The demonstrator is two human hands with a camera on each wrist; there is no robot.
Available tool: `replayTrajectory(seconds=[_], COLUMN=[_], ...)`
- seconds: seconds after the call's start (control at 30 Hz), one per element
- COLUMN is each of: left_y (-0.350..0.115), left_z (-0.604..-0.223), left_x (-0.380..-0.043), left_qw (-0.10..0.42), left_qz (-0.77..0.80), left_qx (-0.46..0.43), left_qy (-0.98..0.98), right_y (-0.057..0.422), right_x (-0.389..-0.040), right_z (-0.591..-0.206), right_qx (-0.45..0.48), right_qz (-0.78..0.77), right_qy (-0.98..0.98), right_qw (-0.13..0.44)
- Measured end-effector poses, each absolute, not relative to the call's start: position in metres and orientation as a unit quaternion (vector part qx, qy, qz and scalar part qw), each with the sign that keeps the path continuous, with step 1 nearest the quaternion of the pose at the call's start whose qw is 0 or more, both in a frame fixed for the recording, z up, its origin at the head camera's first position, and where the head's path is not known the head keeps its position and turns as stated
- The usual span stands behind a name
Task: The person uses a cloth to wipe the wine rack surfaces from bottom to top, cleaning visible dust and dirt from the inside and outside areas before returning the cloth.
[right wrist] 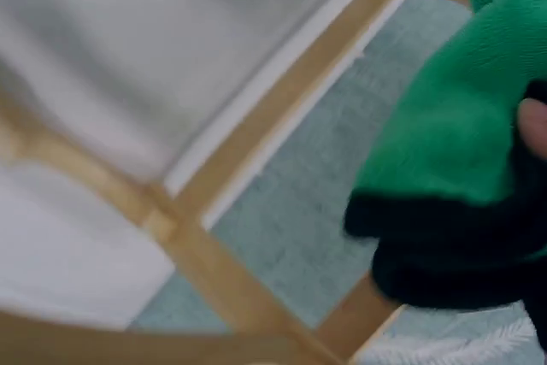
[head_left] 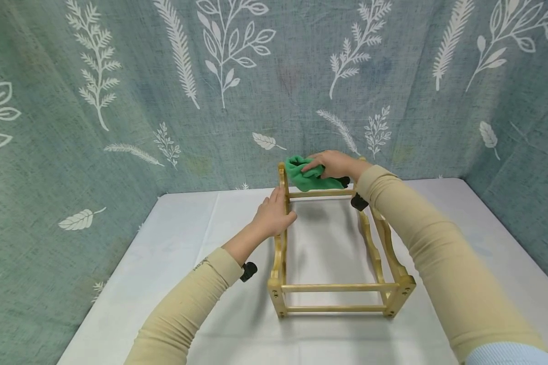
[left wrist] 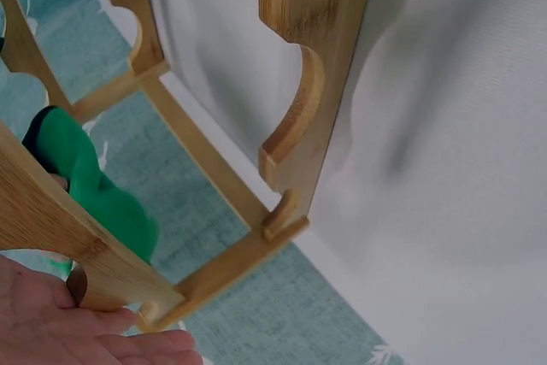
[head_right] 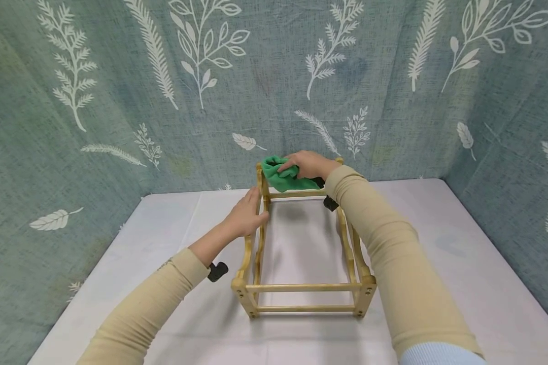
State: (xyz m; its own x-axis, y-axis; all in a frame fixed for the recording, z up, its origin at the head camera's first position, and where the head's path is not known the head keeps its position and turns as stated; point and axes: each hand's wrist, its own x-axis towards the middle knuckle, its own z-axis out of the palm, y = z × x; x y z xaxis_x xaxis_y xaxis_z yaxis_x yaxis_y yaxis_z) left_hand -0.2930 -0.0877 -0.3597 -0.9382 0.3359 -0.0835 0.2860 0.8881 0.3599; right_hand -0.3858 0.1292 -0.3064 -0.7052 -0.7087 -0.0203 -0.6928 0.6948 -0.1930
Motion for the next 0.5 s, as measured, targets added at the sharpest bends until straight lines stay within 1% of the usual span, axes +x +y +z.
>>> replayTrajectory(seconds=[0.2,0.37,0.5], left_y=[-0.088,-0.088,-0.089], left_z=[-0.36,-0.361,-0.36], left_x=[-0.293,-0.293,-0.293], left_qw=[0.076,0.074,0.072], left_qz=[0.184,0.185,0.183], left_qx=[0.159,0.162,0.164], left_qy=[0.967,0.967,0.967], right_y=[0.149,0.164,0.165], right_x=[-0.392,-0.394,-0.395], right_z=[-0.302,-0.297,-0.297], right_qx=[-0.4,-0.407,-0.412], right_qz=[0.038,0.067,0.071], right_qy=[0.912,0.906,0.904], right_qw=[0.077,0.089,0.085])
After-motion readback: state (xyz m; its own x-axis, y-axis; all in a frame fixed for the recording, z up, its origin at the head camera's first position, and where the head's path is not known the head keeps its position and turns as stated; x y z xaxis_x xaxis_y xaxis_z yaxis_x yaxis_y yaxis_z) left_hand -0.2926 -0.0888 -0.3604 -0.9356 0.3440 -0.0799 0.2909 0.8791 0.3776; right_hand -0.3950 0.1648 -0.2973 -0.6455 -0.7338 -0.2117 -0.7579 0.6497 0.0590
